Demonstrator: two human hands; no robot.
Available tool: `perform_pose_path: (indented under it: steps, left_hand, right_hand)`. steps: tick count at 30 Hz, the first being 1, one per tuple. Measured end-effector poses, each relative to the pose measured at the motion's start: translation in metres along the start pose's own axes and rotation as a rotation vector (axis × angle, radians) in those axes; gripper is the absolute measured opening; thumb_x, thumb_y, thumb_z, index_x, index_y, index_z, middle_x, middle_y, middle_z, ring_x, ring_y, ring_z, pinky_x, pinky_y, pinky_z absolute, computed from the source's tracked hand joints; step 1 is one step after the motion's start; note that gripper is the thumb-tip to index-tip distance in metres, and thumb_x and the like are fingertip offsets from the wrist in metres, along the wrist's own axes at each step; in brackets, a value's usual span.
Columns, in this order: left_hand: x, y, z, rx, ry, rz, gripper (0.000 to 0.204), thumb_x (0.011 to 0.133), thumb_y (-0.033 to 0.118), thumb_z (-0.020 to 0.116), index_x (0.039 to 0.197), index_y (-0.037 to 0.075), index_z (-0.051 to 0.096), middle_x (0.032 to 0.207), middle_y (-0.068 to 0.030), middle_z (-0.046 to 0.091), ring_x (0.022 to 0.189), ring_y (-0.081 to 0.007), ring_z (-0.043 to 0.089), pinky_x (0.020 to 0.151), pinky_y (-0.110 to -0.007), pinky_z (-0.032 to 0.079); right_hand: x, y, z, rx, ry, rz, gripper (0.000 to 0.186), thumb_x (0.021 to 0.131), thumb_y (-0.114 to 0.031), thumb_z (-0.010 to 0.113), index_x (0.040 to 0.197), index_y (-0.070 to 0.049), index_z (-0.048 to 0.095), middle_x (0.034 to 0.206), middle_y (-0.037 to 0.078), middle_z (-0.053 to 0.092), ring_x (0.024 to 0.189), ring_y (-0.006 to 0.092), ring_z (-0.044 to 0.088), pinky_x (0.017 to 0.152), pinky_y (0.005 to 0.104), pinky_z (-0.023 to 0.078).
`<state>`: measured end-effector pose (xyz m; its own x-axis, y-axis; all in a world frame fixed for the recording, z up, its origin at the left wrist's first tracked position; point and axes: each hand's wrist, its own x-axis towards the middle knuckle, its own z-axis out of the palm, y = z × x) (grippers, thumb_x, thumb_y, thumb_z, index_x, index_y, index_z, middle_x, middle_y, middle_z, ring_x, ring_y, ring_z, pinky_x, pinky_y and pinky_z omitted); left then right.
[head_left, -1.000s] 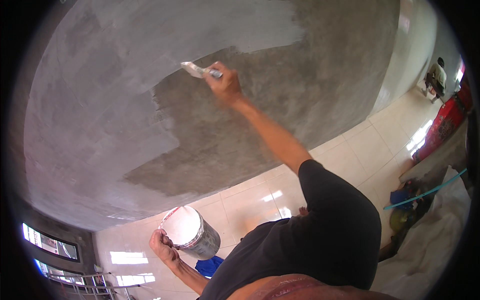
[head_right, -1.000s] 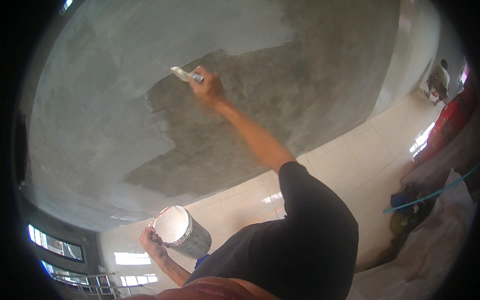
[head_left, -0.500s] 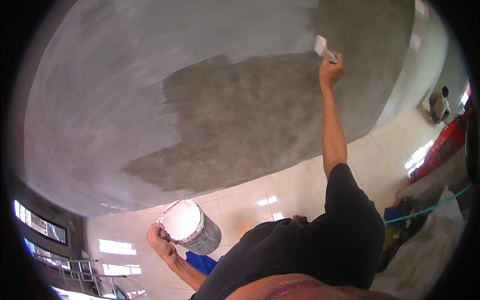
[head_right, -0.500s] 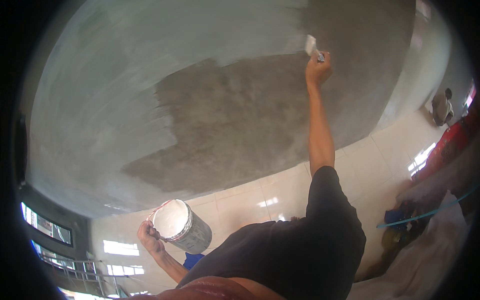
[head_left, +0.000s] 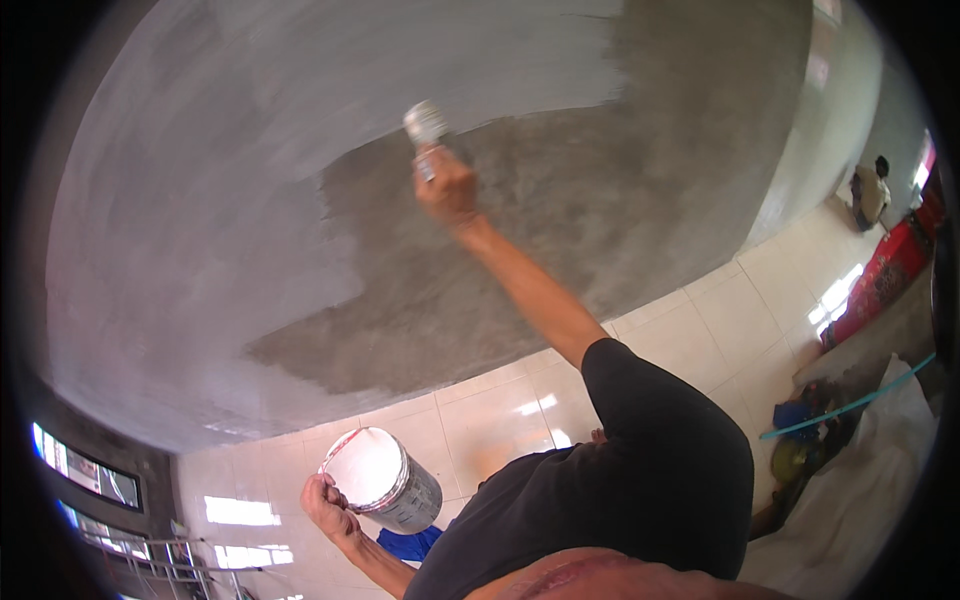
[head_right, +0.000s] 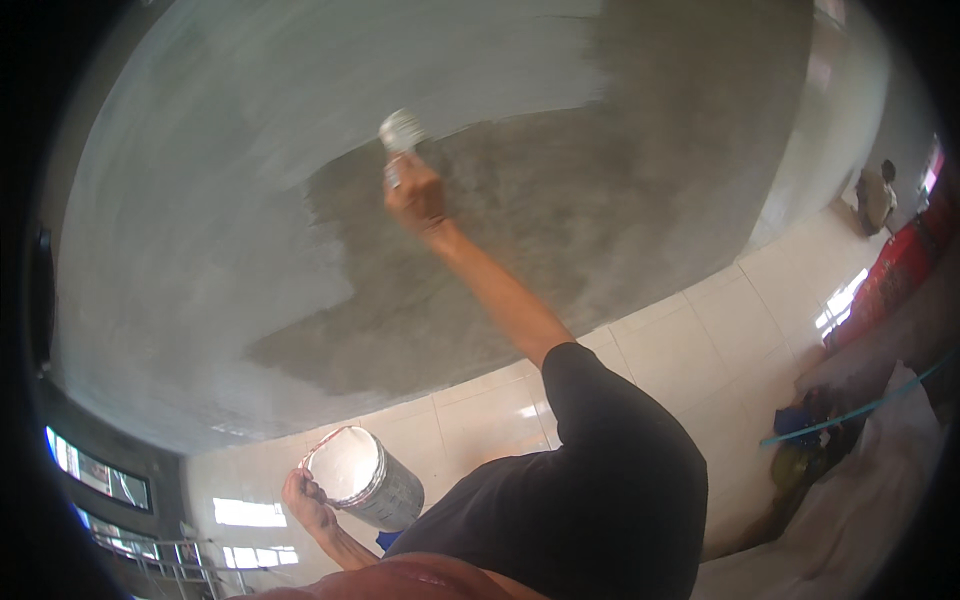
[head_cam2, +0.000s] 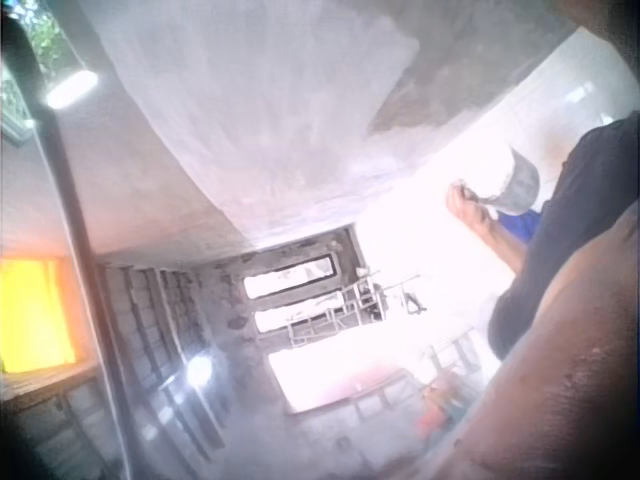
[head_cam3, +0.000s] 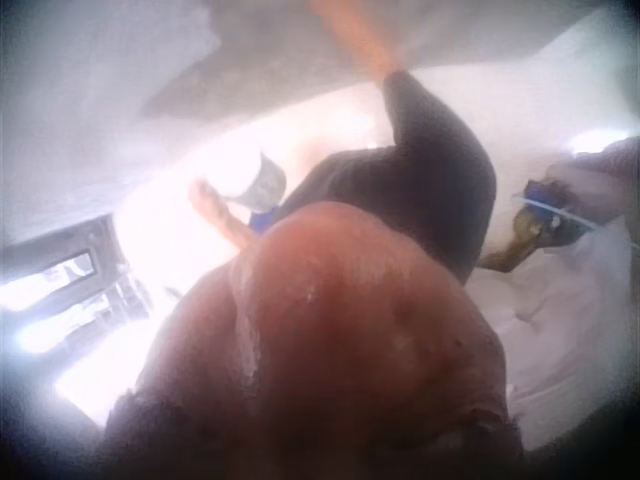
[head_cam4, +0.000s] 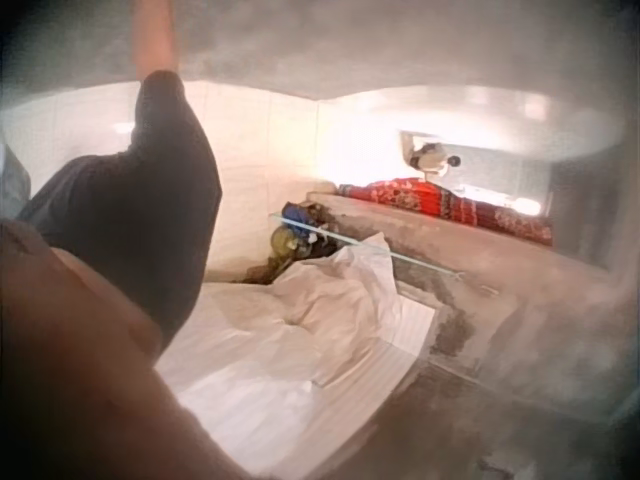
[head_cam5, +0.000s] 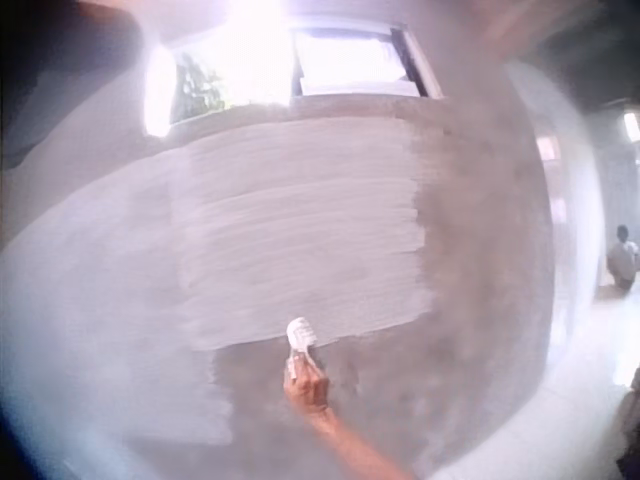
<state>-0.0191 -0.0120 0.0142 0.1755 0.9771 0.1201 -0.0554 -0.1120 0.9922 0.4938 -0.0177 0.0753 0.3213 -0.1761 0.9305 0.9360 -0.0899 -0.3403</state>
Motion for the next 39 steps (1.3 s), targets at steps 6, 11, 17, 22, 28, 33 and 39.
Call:
perform_pose_path:
  steps: [6, 11, 17, 22, 28, 33, 39]
  left_hand:
    - [-0.002, 0.0, 0.003, 0.02, 0.054, 0.049, 0.024, 0.088, 0.013, 0.05, 0.065, 0.006, 0.053, 0.05, 0.0077, 0.031, 0.041, -0.001, 0.022, 0.038, -0.023, 0.011]
    - [-0.009, 0.0, 0.007, -0.005, 0.129, 0.069, 0.023, 0.086, 0.012, 0.05, 0.064, 0.007, 0.051, 0.049, 0.0083, 0.029, 0.04, -0.001, 0.019, 0.038, -0.023, 0.01]
    - [-0.013, 0.003, 0.01, 0.026, 0.124, 0.086, 0.025, 0.092, 0.018, 0.047, 0.069, 0.009, 0.051, 0.049, 0.0091, 0.029, 0.039, -0.0012, 0.021, 0.037, -0.021, 0.013]
    - [-0.015, 0.005, 0.009, -0.007, 0.152, 0.049, 0.025, 0.09, 0.014, 0.048, 0.066, 0.007, 0.051, 0.049, 0.0086, 0.03, 0.04, -0.0009, 0.02, 0.037, -0.022, 0.012]
    - [-0.012, 0.006, 0.011, -0.033, 0.095, 0.022, 0.025, 0.091, 0.016, 0.049, 0.068, 0.007, 0.053, 0.049, 0.0086, 0.032, 0.04, -0.0006, 0.022, 0.036, -0.022, 0.014]
    - [-0.01, 0.001, 0.002, -0.041, 0.049, 0.013, 0.027, 0.09, 0.015, 0.05, 0.065, 0.005, 0.052, 0.048, 0.0078, 0.032, 0.039, -0.0014, 0.021, 0.037, -0.023, 0.013]
    - [-0.009, -0.002, -0.004, -0.01, 0.016, -0.037, 0.027, 0.09, 0.016, 0.051, 0.067, 0.003, 0.055, 0.048, 0.0071, 0.033, 0.038, -0.0024, 0.022, 0.036, -0.023, 0.015]
  right_hand:
    - [0.017, -0.002, -0.028, 0.402, -0.214, 0.321, 0.022, 0.083, -0.016, 0.073, 0.102, -0.004, 0.071, 0.072, 0.013, 0.068, 0.063, 0.0214, 0.065, 0.06, 0.0312, 0.051]
    - [0.05, 0.1, -0.08, 0.371, -0.184, 0.423, 0.022, 0.083, -0.02, 0.073, 0.098, -0.004, 0.073, 0.074, 0.009, 0.07, 0.066, 0.0121, 0.062, 0.062, 0.0304, 0.05]
    - [0.07, 0.208, -0.182, 0.144, 0.021, 0.442, 0.018, 0.085, -0.012, 0.074, 0.098, 0.0, 0.073, 0.081, 0.007, 0.073, 0.074, 0.0115, 0.066, 0.068, 0.0269, 0.052]
    - [0.077, 0.243, -0.226, -0.108, 0.248, 0.423, 0.019, 0.084, -0.013, 0.074, 0.098, -0.001, 0.072, 0.083, 0.011, 0.074, 0.074, 0.018, 0.071, 0.067, 0.0304, 0.053]
    - [0.074, 0.191, -0.176, -0.45, 0.289, 0.245, 0.016, 0.084, -0.015, 0.069, 0.094, -0.003, 0.069, 0.069, 0.015, 0.067, 0.061, 0.0316, 0.067, 0.056, 0.0398, 0.051]
    - [0.031, 0.105, -0.066, -0.363, 0.107, 0.148, 0.019, 0.08, -0.011, 0.07, 0.096, -0.001, 0.065, 0.075, 0.016, 0.068, 0.064, 0.0311, 0.068, 0.056, 0.0396, 0.053]
    - [-0.004, -0.002, 0.013, -0.102, 0.036, 0.016, 0.025, 0.078, -0.007, 0.07, 0.102, 0.002, 0.064, 0.087, 0.018, 0.069, 0.075, 0.0315, 0.07, 0.063, 0.0385, 0.056]
